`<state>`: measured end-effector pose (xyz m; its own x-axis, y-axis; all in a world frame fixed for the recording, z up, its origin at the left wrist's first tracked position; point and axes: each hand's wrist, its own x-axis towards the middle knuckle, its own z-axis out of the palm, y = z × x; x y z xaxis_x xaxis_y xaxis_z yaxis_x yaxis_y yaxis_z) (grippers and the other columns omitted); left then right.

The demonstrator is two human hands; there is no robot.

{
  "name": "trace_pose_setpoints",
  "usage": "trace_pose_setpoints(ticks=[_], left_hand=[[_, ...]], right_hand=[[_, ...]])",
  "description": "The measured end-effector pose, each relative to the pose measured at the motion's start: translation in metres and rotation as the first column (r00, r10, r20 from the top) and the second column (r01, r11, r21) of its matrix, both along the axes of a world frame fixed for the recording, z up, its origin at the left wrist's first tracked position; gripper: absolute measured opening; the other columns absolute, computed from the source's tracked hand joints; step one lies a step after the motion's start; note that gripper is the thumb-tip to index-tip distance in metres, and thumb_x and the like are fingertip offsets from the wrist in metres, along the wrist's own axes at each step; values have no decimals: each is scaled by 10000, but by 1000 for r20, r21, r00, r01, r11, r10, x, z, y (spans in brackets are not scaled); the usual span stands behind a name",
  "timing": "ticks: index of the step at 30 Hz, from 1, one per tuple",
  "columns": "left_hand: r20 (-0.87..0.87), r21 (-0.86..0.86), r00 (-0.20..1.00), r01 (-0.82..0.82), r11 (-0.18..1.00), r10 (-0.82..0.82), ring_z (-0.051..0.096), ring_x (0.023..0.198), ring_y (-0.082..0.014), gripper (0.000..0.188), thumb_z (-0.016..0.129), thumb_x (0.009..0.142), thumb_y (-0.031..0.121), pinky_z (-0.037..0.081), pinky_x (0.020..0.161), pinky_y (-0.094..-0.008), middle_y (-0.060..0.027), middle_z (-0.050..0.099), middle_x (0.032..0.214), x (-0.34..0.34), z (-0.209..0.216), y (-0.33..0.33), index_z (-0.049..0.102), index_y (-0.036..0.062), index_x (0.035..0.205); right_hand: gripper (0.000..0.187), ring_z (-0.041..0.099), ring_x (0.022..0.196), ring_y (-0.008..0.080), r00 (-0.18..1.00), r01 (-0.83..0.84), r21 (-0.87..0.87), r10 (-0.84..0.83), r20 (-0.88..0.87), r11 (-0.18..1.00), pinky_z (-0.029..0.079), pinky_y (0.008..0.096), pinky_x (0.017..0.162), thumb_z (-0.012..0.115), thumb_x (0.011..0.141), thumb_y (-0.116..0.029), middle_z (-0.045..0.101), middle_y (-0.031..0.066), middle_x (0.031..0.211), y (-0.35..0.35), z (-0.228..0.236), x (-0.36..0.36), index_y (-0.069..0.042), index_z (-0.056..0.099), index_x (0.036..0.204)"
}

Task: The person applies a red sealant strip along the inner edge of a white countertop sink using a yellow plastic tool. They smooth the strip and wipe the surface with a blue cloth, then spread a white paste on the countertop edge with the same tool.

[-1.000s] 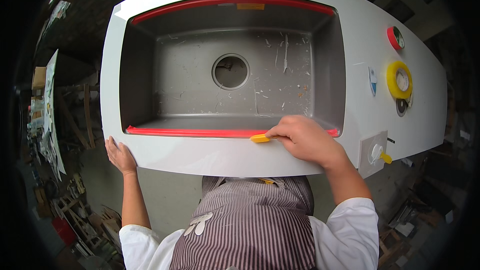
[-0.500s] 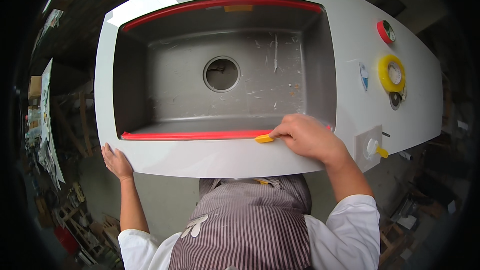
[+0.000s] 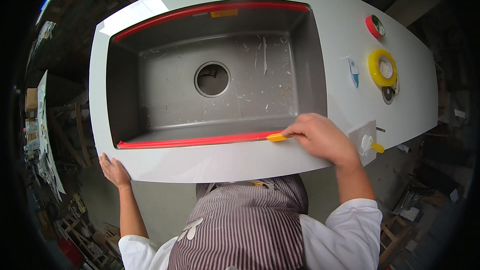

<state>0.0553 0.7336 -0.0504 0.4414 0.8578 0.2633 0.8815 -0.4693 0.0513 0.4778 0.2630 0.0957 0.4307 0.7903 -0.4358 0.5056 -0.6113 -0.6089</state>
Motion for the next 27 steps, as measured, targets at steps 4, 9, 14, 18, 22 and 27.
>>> trace_pose_setpoints(ticks=[4,9,14,18,22,27], left_hand=[[16,-3,1000,8,1000,-8,358,1409,-363,541,494,941,237,231,1176,-471,-220,405,1504,1,0,-1,450,41,1443],[11,15,1000,12,1000,-12,367,1403,-364,540,496,942,241,237,1173,-471,-220,413,1499,0,-1,-1,454,41,1442],[-4,12,1000,-5,1000,5,367,1405,-358,540,496,944,236,239,1172,-467,-219,412,1501,-3,-1,-1,450,41,1446],[1,6,1000,14,1000,-14,367,1405,-358,536,492,946,230,241,1171,-466,-218,412,1503,-2,1,0,452,37,1444],[8,0,1000,13,1000,-13,364,1409,-358,535,487,948,230,243,1170,-466,-217,410,1504,-1,0,3,451,36,1445],[-46,23,999,5,1000,-4,392,1395,-357,533,491,938,215,279,1155,-471,-217,433,1489,0,-3,5,464,20,1433]], right_hand=[[252,626,945,296,994,55,71,-48,-99,996,500,382,849,623,871,-54,670,107,956,18,-8,-18,-109,748,1083],[259,624,951,299,979,77,42,-68,-193,996,498,380,852,624,873,-54,663,111,966,19,-26,-26,-118,750,1090],[254,622,962,299,988,39,-36,-44,-149,999,495,380,861,630,864,-56,665,111,966,5,-24,-14,-113,754,1079],[275,631,930,292,993,14,-56,-21,-113,998,502,361,834,649,836,-24,672,108,929,-6,-20,-5,-108,756,1075],[267,628,897,292,998,-8,-80,14,68,997,503,365,800,650,823,-15,664,103,899,-19,-12,-3,-99,756,1053],[272,617,825,283,950,212,73,-223,217,975,490,368,744,618,815,11,631,105,852,-45,40,-8,-65,743,1045]])
